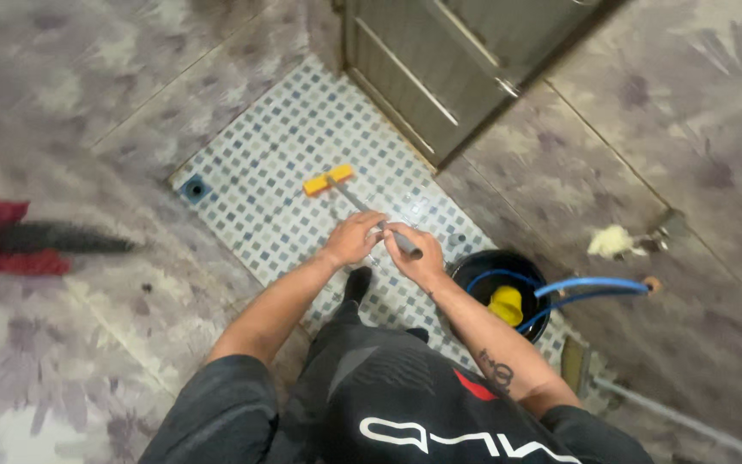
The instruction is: The person uses a squeegee to scrape water and soap across a tiled bathroom floor towards a drain, then dips the squeegee into a bucket of water and uses a yellow scoop to pour water over the tiles.
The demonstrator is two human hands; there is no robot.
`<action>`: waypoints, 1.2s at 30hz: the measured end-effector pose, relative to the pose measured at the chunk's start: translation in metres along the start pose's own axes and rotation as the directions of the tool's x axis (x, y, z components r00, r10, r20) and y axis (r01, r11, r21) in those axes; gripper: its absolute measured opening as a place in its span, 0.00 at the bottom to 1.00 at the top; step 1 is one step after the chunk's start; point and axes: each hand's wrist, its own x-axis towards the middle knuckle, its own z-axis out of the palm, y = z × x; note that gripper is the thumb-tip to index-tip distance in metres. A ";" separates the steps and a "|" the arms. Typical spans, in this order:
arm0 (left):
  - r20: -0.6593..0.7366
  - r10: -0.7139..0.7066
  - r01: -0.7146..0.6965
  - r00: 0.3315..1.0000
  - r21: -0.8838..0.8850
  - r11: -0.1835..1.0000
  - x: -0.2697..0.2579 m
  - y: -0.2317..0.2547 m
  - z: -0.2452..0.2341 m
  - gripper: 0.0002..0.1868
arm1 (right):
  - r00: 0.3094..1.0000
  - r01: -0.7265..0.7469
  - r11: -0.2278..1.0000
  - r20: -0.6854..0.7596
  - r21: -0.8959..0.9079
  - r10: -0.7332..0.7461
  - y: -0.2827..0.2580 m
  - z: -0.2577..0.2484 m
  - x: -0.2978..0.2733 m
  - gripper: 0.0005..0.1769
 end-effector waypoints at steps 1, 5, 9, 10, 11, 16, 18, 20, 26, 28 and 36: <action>0.015 0.050 -0.049 0.999 -0.043 0.998 0.005 0.002 0.000 0.22 | 0.999 -0.022 1.000 -0.028 -0.006 0.022 -0.002 -0.008 0.001 0.11; 0.094 0.279 -0.269 0.956 -0.106 0.957 0.040 0.027 0.011 0.19 | 0.968 -0.193 0.979 -0.179 -0.072 0.177 -0.006 -0.046 -0.009 0.12; 0.320 0.319 -0.238 0.892 -0.267 0.934 0.067 0.074 0.026 0.17 | 0.909 -0.312 0.941 -0.329 -0.135 0.254 0.001 -0.080 -0.033 0.12; 0.339 0.361 -0.257 0.869 -0.315 0.914 0.069 0.087 0.031 0.18 | 0.889 -0.331 0.932 -0.381 -0.149 0.255 0.004 -0.086 -0.043 0.11; 0.357 0.401 -0.270 0.843 -0.363 0.892 0.069 0.098 0.037 0.18 | 0.866 -0.351 0.922 -0.431 -0.162 0.254 0.007 -0.092 -0.055 0.11; 0.519 0.608 -0.357 0.600 -0.507 0.785 0.072 0.137 0.084 0.17 | 0.714 -0.375 0.916 -0.674 -0.142 0.188 0.014 -0.101 -0.123 0.08; 0.557 0.693 -0.378 0.458 -0.583 0.719 0.068 0.149 0.112 0.18 | 0.619 -0.447 0.884 -0.760 -0.134 0.198 0.012 -0.098 -0.153 0.09; 0.551 0.771 -0.408 0.318 -0.654 0.636 0.064 0.160 0.136 0.17 | 0.514 -0.518 0.849 -0.831 -0.102 0.214 0.009 -0.096 -0.177 0.10; 0.608 0.791 -0.359 -0.066 -0.754 0.550 0.037 0.215 0.193 0.11 | 0.283 -0.703 0.699 -0.954 -0.134 0.101 -0.023 -0.106 -0.242 0.12; 0.654 0.743 -0.373 -0.141 -0.731 0.572 0.022 0.237 0.211 0.10 | 0.226 -0.775 0.618 -0.971 -0.130 0.079 -0.034 -0.114 -0.265 0.11; 0.584 0.730 -0.343 -0.354 -0.808 0.479 -0.056 0.361 0.263 0.15 | 0.013 -0.915 0.401 -0.994 -0.054 -0.105 -0.079 -0.153 -0.357 0.09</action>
